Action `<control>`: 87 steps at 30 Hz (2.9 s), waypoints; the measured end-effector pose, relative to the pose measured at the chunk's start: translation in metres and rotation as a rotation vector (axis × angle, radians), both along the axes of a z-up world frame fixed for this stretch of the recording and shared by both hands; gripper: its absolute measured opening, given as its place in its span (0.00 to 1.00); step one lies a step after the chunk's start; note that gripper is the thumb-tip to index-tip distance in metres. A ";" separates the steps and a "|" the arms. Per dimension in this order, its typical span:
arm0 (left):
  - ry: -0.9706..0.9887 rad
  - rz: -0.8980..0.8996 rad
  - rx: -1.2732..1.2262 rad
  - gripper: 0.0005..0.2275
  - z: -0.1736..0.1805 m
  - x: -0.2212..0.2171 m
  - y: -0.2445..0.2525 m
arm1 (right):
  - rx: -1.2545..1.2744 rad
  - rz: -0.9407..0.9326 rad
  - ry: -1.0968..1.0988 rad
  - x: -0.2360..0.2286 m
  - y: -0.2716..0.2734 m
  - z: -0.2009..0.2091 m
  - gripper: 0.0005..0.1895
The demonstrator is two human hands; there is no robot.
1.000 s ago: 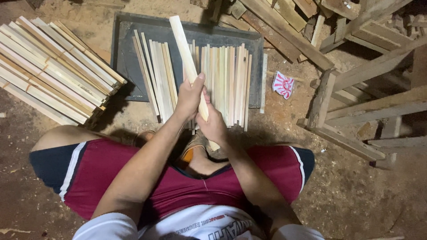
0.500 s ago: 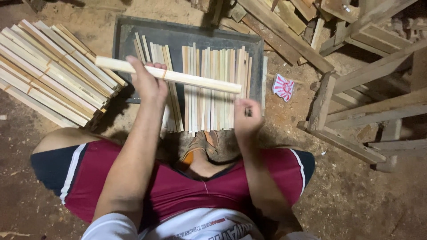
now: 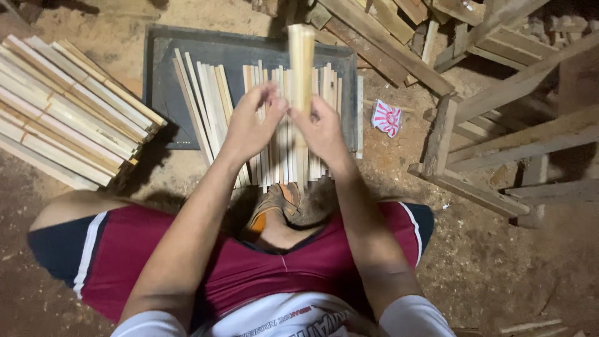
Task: The person sits cross-legged on the floor and repeatedly picks up thin wooden sticks from a pile, rubs them together by hand, and places them into a separate stack. The process is repeated continuously throughout the clip.
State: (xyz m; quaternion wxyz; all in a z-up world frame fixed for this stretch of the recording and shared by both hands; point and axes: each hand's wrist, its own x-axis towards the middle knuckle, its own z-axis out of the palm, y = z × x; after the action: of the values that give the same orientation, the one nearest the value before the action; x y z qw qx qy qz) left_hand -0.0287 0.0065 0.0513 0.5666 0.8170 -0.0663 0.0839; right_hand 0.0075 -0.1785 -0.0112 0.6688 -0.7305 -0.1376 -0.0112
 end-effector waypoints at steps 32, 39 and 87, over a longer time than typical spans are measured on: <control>0.067 0.308 -1.278 0.14 -0.023 0.037 0.067 | -0.122 0.475 0.577 -0.080 0.048 0.019 0.19; 0.241 0.509 -0.835 0.11 -0.034 0.003 0.009 | -0.534 0.121 0.214 -0.083 0.073 0.021 0.25; 0.341 1.203 0.000 0.32 -0.183 -0.073 0.320 | -1.008 0.680 -0.315 -0.049 0.412 -0.069 0.28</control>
State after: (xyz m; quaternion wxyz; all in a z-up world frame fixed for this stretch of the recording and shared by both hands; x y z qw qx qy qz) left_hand -0.1019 0.3264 -0.1320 0.4227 0.7131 0.4968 0.2569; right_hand -0.0418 0.2336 -0.0805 0.1801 -0.8610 -0.4477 0.1608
